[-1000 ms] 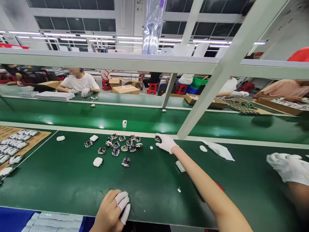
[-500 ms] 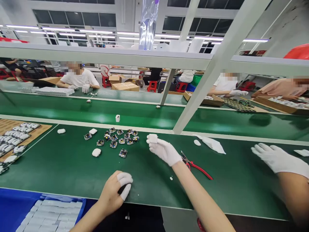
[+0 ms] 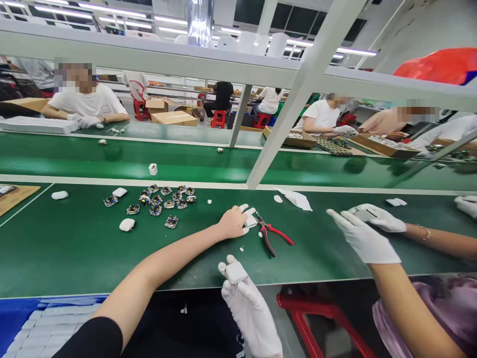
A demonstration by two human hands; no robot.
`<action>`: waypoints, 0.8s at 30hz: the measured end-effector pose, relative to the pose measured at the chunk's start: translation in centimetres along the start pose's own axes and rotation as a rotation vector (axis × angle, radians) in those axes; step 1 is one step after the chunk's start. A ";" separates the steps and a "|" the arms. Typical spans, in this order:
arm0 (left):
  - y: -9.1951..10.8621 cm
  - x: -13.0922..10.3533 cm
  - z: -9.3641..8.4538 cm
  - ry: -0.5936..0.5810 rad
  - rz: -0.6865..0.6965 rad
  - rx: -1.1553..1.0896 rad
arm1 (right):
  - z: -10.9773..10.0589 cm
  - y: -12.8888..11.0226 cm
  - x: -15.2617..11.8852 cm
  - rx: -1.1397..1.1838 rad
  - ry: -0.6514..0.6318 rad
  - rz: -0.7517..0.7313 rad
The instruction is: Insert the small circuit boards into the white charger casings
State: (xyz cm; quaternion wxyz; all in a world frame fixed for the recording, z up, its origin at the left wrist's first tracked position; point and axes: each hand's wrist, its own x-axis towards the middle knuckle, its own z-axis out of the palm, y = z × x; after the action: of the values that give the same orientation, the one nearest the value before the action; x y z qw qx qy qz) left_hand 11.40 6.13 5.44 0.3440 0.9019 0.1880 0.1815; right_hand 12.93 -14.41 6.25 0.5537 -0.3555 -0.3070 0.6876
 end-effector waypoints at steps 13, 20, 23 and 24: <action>-1.5 -1.8 -0.1 0.053 -0.279 -0.765 | -9.9 -9.4 -5.6 -0.136 0.154 -0.057; -0.8 -2.8 -0.5 0.075 -0.391 -1.042 | -12.9 -13.7 -6.5 -0.520 0.513 -0.173; -0.5 -2.8 -0.3 0.061 -0.410 -1.081 | -8.8 -8.1 -3.2 -0.560 0.657 -0.303; -0.4 -2.8 -0.2 0.055 -0.413 -1.085 | -7.0 -5.5 -1.9 -0.575 0.716 -0.342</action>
State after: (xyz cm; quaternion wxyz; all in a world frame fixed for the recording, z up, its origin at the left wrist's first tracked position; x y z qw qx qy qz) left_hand 8.78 5.20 4.80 0.7802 0.5361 0.2491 0.2042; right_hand 22.02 -15.02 7.13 0.6088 -0.6526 -0.3289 0.3086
